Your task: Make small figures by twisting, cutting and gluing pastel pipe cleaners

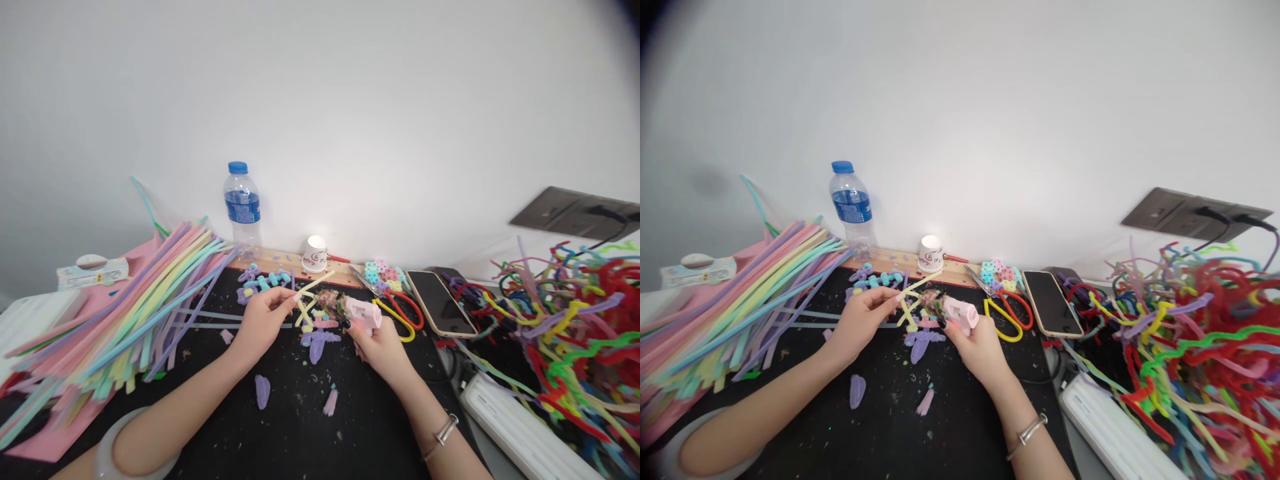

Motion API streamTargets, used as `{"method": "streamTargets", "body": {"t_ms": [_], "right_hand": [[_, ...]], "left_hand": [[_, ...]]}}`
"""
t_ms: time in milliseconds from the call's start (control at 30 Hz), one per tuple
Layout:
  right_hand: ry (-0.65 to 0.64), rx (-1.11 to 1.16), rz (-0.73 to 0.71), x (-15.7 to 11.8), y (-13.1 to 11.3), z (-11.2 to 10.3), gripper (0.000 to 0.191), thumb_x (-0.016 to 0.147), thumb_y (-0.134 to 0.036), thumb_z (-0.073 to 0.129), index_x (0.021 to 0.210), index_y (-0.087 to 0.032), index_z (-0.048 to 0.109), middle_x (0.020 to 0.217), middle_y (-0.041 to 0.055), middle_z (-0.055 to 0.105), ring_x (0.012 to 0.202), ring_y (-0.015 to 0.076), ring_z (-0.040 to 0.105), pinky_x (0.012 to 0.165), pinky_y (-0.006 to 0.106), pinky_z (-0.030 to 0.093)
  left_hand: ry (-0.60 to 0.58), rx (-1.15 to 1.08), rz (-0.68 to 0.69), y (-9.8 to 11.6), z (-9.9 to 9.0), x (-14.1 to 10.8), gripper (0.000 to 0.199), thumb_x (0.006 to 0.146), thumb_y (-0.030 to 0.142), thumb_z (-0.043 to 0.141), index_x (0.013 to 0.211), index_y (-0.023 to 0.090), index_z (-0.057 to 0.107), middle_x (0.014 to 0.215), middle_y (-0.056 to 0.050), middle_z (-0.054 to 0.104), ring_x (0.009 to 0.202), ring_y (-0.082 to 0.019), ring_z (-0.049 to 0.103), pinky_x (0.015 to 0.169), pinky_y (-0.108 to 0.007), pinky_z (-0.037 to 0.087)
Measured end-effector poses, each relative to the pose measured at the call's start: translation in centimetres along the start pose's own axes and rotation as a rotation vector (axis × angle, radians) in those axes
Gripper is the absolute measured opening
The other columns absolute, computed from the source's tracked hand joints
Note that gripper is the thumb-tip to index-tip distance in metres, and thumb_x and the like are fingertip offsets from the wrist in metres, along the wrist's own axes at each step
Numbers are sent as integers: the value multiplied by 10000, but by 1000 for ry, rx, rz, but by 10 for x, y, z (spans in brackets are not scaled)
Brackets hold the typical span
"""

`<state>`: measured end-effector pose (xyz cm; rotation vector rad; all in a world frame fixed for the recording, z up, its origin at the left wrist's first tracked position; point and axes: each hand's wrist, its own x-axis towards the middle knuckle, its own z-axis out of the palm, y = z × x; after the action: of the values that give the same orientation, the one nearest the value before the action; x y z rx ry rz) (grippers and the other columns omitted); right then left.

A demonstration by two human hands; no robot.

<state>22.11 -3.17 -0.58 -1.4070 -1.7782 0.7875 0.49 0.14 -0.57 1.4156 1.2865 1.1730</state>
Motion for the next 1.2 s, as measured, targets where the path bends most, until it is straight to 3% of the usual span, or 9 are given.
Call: {"method": "streamTargets", "body": {"t_ms": [433,600,700,767,867,967,1067,1133,1200], "right_hand": [[31,-107,-37,0,0,0,304,809,-350,510,562,-185,447,423,-30,463,414,109,432,421,217,312],[146,-308,-50,2,-4,-5,224,793,-345,541,653,-170,540,562,0,559,522,141,508,500,232,357],[226,-446,24,5,-3,-10,189,800,-356,539,786,-175,591,670,22,617,606,177,564,558,258,393],[266,-512,63,7,1,-12,236,796,-326,543,966,-169,593,855,65,652,757,220,604,650,295,430],[288,-626,119,7,10,-13,386,784,-263,538,1149,-136,535,1057,138,609,951,284,580,764,378,442],[325,-716,163,6,12,-12,459,778,-281,537,1215,-146,504,1108,168,568,1018,350,525,783,491,428],[398,-620,-9,4,3,-13,468,790,-309,531,1236,-178,483,1197,160,513,1090,348,463,862,528,386],[377,-432,-203,2,-5,-14,389,847,-283,463,1224,-190,474,1230,135,497,1136,287,448,932,458,368],[301,-291,-276,1,-11,-13,323,873,-257,435,1184,-186,489,1157,118,548,1059,241,506,890,380,409]], "left_hand": [[24,-6,-13,2,-1,0,242,745,392,606,769,160,666,695,-15,656,632,-149,554,596,-244,403],[44,-56,-36,-2,-2,2,249,733,394,621,797,158,666,712,-22,656,646,-153,555,598,-245,406],[21,-95,-55,-1,-1,1,247,733,397,624,798,161,665,702,-15,647,641,-146,545,599,-239,408],[-14,-116,-60,1,1,0,238,738,392,621,791,164,663,684,-6,635,631,-139,536,599,-236,409],[-85,-139,-56,4,3,-3,210,747,370,616,770,164,656,662,4,618,629,-133,531,609,-232,412],[-161,-134,-42,7,5,-5,192,761,348,604,768,161,651,666,5,616,635,-129,533,615,-230,413],[-220,-76,-1,10,5,-8,185,777,327,586,768,155,654,699,-11,630,652,-137,543,621,-234,415],[-261,-43,32,12,5,-10,176,784,305,574,761,151,656,719,-22,640,664,-145,550,633,-242,420],[-307,-23,58,14,6,-12,174,792,292,562,754,151,658,716,-24,643,663,-148,556,640,-246,426]]}}
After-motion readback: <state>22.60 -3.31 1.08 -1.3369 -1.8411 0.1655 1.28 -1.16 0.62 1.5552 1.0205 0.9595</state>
